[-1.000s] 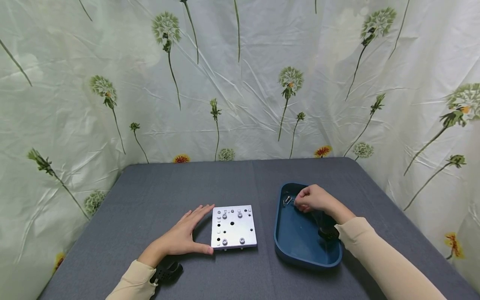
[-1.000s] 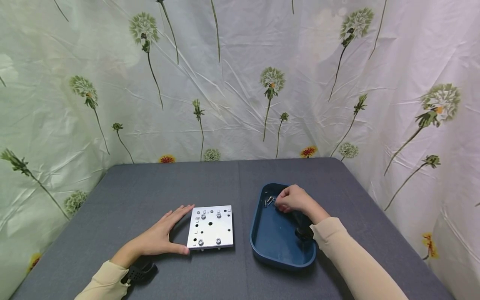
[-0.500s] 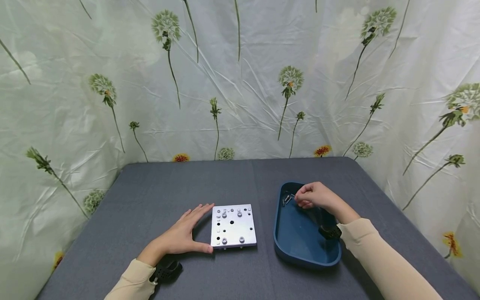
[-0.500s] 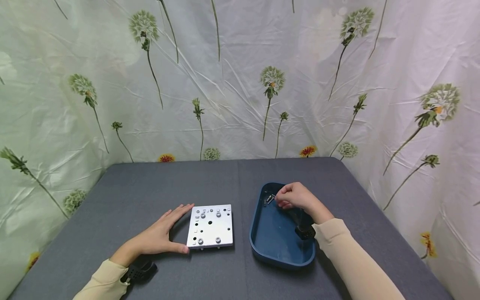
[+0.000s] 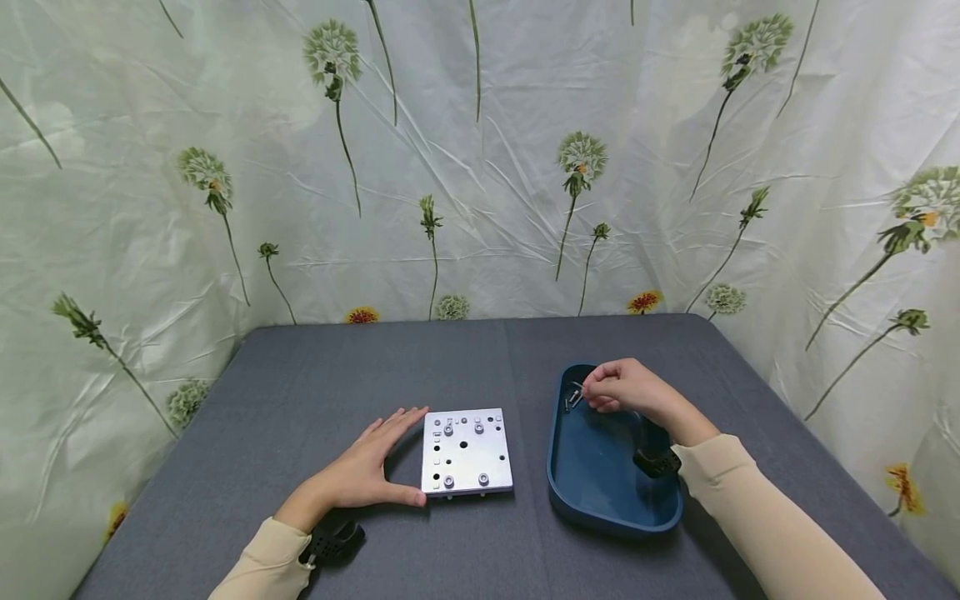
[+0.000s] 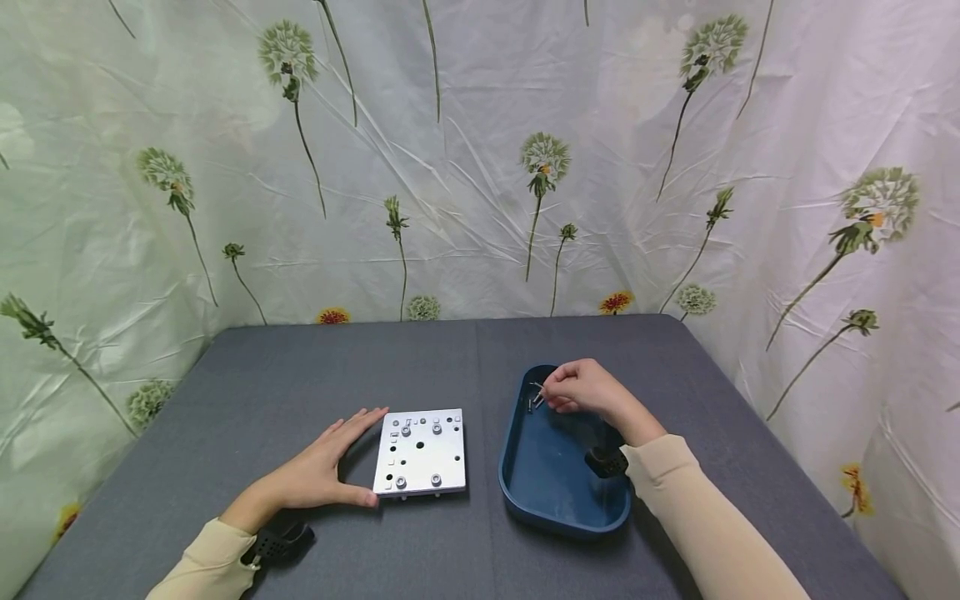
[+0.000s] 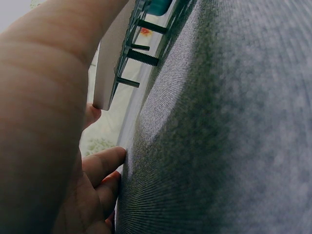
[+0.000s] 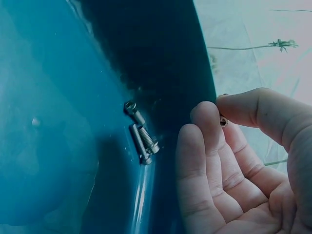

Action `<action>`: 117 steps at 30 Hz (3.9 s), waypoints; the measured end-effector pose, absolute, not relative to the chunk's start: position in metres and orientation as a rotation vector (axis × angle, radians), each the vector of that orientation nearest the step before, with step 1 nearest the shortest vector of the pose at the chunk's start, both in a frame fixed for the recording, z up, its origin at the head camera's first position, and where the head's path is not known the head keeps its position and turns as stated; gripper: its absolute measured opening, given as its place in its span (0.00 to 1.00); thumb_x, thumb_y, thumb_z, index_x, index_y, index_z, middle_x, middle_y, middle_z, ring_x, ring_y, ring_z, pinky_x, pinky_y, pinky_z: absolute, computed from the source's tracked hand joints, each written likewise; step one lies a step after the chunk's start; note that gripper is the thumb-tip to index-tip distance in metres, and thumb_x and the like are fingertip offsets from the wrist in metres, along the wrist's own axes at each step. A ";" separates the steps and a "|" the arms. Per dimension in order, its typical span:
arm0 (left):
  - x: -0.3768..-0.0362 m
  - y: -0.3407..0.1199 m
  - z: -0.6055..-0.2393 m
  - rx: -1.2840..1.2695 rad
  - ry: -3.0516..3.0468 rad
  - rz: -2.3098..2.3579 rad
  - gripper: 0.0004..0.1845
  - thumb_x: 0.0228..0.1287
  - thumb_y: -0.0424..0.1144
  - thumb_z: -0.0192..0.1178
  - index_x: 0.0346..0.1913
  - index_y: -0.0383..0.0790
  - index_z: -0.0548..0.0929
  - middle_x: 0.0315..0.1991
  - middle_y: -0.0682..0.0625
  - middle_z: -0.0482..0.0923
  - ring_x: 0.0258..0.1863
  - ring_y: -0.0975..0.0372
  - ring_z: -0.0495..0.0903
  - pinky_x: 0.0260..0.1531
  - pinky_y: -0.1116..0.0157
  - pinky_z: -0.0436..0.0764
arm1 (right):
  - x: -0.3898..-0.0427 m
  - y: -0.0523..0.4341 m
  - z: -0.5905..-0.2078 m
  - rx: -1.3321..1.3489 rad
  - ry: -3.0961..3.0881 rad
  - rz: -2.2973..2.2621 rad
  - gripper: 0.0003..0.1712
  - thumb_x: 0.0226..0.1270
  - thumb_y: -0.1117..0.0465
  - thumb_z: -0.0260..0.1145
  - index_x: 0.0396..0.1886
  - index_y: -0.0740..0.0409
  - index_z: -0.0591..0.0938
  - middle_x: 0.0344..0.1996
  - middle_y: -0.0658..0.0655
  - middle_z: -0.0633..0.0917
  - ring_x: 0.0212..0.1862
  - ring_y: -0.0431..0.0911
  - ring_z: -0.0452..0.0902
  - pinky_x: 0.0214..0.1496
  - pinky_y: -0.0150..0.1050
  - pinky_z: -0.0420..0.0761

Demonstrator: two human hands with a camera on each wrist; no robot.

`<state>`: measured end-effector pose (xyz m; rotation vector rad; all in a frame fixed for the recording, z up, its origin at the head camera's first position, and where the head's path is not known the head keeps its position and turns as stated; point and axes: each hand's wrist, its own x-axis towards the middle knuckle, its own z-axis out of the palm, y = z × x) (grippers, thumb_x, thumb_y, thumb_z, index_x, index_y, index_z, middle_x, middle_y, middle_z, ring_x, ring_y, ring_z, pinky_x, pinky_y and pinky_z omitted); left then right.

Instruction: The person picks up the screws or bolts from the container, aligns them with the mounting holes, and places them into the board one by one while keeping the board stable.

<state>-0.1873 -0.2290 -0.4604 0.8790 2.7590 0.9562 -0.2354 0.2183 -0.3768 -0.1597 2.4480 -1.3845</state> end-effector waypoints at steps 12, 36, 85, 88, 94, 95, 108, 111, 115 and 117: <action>-0.187 -0.229 -0.461 0.874 2.763 0.949 0.68 0.47 0.67 0.83 0.87 0.46 0.58 0.86 0.39 0.59 0.85 0.36 0.54 0.81 0.28 0.49 | -0.231 0.207 -0.369 -0.245 2.408 -1.437 0.11 0.79 0.62 0.67 0.46 0.69 0.85 0.40 0.60 0.93 0.41 0.45 0.88 0.50 0.41 0.91; -0.187 -0.229 -0.459 0.865 2.756 0.956 0.68 0.47 0.67 0.83 0.87 0.46 0.58 0.86 0.39 0.58 0.86 0.36 0.54 0.81 0.28 0.48 | -0.241 0.175 -0.366 -0.369 2.449 -1.378 0.12 0.75 0.60 0.71 0.46 0.67 0.86 0.34 0.56 0.91 0.35 0.44 0.84 0.45 0.42 0.89; -0.188 -0.230 -0.462 0.887 2.757 0.963 0.67 0.47 0.66 0.83 0.87 0.49 0.59 0.86 0.40 0.58 0.85 0.36 0.55 0.80 0.27 0.49 | -0.244 0.123 -0.371 -0.444 2.416 -1.307 0.10 0.73 0.60 0.74 0.44 0.64 0.88 0.36 0.67 0.91 0.32 0.43 0.82 0.43 0.42 0.88; -0.188 -0.230 -0.461 0.890 2.757 0.966 0.67 0.47 0.66 0.83 0.87 0.48 0.59 0.86 0.40 0.59 0.85 0.36 0.55 0.80 0.27 0.49 | -0.244 0.119 -0.372 -0.439 2.412 -1.297 0.09 0.73 0.60 0.74 0.43 0.63 0.88 0.35 0.66 0.91 0.32 0.44 0.82 0.44 0.42 0.88; -0.188 -0.230 -0.460 0.887 2.750 0.968 0.67 0.47 0.66 0.83 0.87 0.46 0.59 0.86 0.40 0.58 0.85 0.36 0.54 0.81 0.27 0.49 | -0.242 0.111 -0.374 -0.446 2.381 -1.293 0.08 0.72 0.62 0.74 0.43 0.64 0.88 0.29 0.57 0.89 0.32 0.43 0.81 0.44 0.42 0.88; -0.188 -0.230 -0.460 0.887 2.750 0.970 0.67 0.47 0.66 0.83 0.87 0.46 0.59 0.86 0.39 0.58 0.85 0.36 0.54 0.81 0.27 0.49 | -0.242 0.109 -0.374 -0.452 2.377 -1.290 0.08 0.72 0.62 0.74 0.43 0.64 0.88 0.29 0.56 0.89 0.32 0.42 0.81 0.43 0.41 0.88; -0.188 -0.230 -0.462 0.890 2.750 0.970 0.67 0.48 0.66 0.83 0.87 0.46 0.59 0.86 0.40 0.58 0.86 0.37 0.54 0.81 0.27 0.48 | -0.243 0.097 -0.381 -0.517 2.414 -1.201 0.07 0.71 0.63 0.75 0.41 0.64 0.89 0.29 0.55 0.91 0.31 0.41 0.84 0.45 0.47 0.93; -0.188 -0.230 -0.462 0.883 2.750 0.969 0.67 0.48 0.67 0.83 0.87 0.46 0.59 0.86 0.40 0.58 0.86 0.37 0.54 0.81 0.27 0.48 | -0.243 0.095 -0.382 -0.521 2.421 -1.192 0.06 0.71 0.64 0.75 0.40 0.64 0.89 0.29 0.55 0.91 0.30 0.41 0.84 0.45 0.49 0.93; -0.189 -0.230 -0.462 0.880 2.749 0.970 0.67 0.47 0.67 0.83 0.87 0.46 0.59 0.86 0.40 0.58 0.86 0.37 0.54 0.81 0.27 0.48 | -0.243 0.092 -0.382 -0.504 2.424 -1.183 0.05 0.70 0.65 0.75 0.39 0.63 0.89 0.27 0.55 0.90 0.29 0.41 0.83 0.44 0.48 0.92; -0.189 -0.230 -0.462 0.882 2.748 0.971 0.67 0.48 0.66 0.83 0.87 0.46 0.59 0.86 0.40 0.58 0.86 0.37 0.54 0.81 0.27 0.49 | -0.242 0.091 -0.382 -0.495 2.427 -1.176 0.04 0.70 0.65 0.75 0.38 0.63 0.89 0.27 0.55 0.90 0.29 0.41 0.83 0.44 0.47 0.92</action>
